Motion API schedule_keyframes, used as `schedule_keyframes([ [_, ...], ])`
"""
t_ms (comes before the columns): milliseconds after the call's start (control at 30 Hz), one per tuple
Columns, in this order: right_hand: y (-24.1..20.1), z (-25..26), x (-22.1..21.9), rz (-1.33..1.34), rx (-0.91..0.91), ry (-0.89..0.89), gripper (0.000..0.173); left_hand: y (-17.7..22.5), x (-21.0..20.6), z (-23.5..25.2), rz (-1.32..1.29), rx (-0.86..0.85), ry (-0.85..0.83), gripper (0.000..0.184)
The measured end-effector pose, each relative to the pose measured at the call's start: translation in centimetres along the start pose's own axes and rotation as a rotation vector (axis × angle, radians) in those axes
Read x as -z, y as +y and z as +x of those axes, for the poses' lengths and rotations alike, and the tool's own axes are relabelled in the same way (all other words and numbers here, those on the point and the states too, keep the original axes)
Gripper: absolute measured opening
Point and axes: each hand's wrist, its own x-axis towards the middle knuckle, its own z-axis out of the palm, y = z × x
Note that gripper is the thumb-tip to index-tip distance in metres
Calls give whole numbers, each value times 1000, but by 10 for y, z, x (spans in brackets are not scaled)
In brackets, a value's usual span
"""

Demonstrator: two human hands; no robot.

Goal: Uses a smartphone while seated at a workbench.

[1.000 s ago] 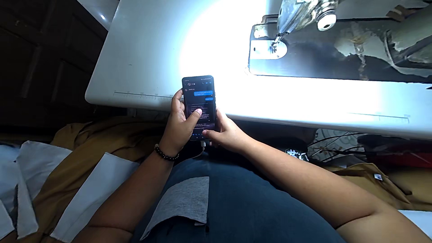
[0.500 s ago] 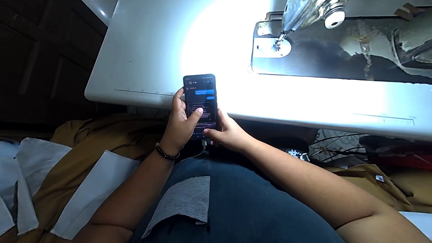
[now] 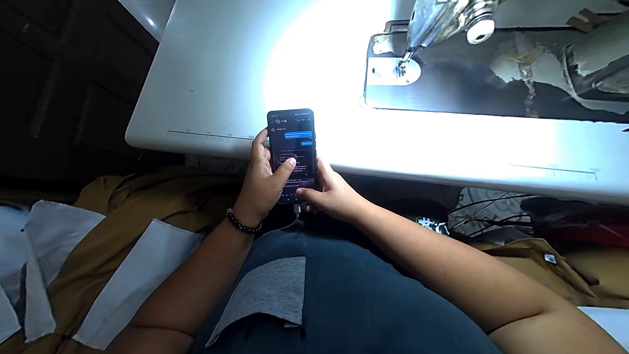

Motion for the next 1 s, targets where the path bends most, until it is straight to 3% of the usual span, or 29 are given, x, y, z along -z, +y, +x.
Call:
schedule_keyframes([
  [1000, -2, -2, -2, -4, 1, -3, 62, 1, 0, -2, 20, 6, 4, 73],
])
